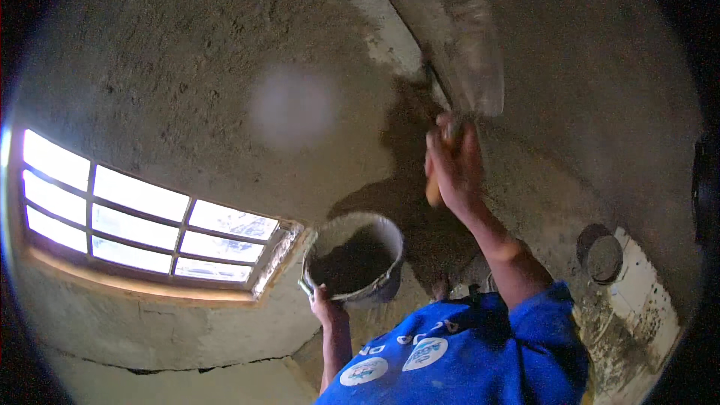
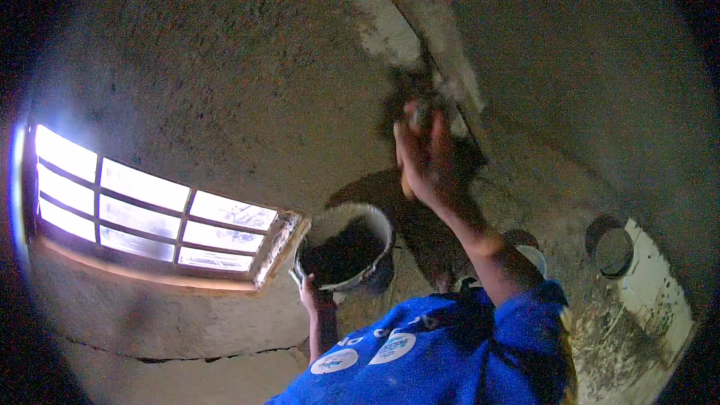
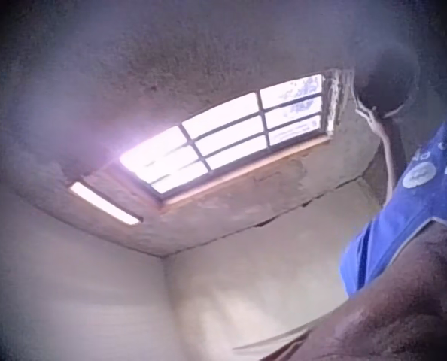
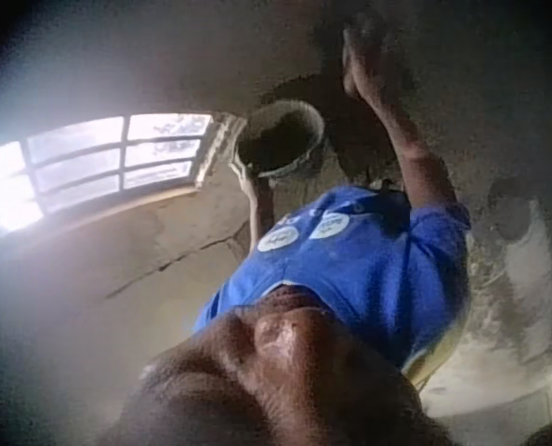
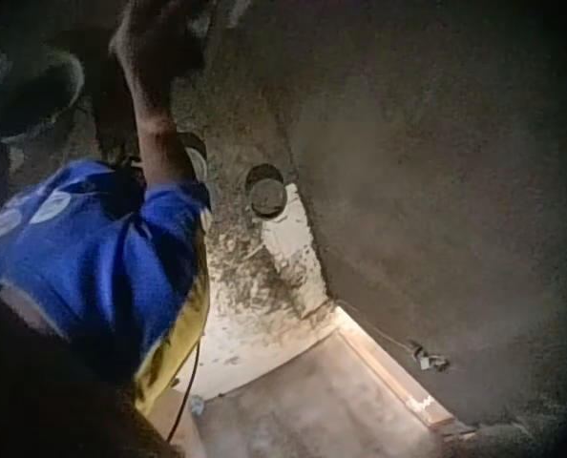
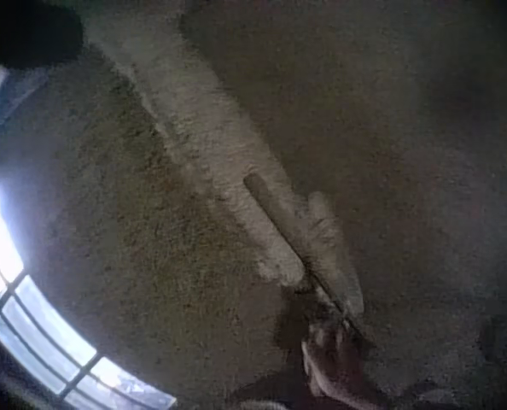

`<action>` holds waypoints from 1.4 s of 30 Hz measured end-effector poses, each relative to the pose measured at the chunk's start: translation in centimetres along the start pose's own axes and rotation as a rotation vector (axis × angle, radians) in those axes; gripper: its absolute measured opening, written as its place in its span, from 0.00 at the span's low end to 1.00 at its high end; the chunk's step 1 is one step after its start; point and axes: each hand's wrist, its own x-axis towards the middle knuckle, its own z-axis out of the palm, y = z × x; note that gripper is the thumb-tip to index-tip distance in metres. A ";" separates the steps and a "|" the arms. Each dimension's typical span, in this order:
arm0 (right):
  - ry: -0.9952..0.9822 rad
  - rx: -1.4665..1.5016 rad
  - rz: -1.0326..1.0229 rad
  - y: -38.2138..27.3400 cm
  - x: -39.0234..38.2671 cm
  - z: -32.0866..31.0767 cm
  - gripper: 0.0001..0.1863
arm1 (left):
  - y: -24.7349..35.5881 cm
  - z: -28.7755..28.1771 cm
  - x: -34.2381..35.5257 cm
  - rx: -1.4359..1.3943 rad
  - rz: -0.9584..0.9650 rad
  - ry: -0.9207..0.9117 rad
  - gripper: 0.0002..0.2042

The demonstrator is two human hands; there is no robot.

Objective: The person applies plaster to a concrete wall around a window using a trowel, spreading and smoothing the material with both the tool and a flat board.

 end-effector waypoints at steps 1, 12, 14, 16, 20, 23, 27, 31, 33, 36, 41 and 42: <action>0.110 -0.143 -0.018 2.4 2.2 2.0 0.16 | -0.3 -1.9 0.5 -0.001 0.003 0.009 0.12; -1.310 -0.274 0.567 17.9 -17.7 1.2 0.12 | -1.8 -8.0 1.0 0.604 -0.046 0.063 0.09; -1.296 -0.077 1.011 14.7 -21.8 0.1 0.13 | -5.0 -6.6 1.4 0.700 -0.033 -0.119 0.09; -1.349 0.000 1.282 13.6 -24.1 -0.2 0.10 | -7.0 -4.9 1.9 1.208 -0.139 -0.293 0.14; -1.364 0.007 1.467 17.3 -28.8 -3.0 0.11 | -19.4 -4.5 3.0 0.762 -0.401 -0.245 0.20; -1.065 -0.004 1.686 21.5 -30.6 -5.4 0.12 | -26.9 -3.8 4.1 0.882 -0.515 -0.450 0.23; -0.796 -0.278 1.728 28.7 -31.9 -9.3 0.21 | -36.7 3.6 4.2 1.240 -0.303 -0.701 0.26; -0.531 -0.431 1.802 38.1 -31.4 -9.6 0.32 | -45.7 7.4 7.7 1.185 -0.365 -0.675 0.23; -0.454 -0.540 1.856 42.3 -31.6 -8.9 0.34 | -50.3 7.0 9.4 1.097 -0.457 -0.706 0.23; -0.505 -0.619 1.707 50.0 -34.4 -10.5 0.32 | -57.6 4.3 11.5 1.030 -0.556 -0.979 0.23; -0.722 -0.599 1.558 54.1 -40.0 -11.0 0.29 | -66.0 -10.8 15.4 1.242 -0.148 -0.819 0.16; -0.693 -0.615 1.403 54.8 -41.9 -11.5 0.28 | -67.4 -15.3 17.0 1.242 -0.329 -0.530 0.21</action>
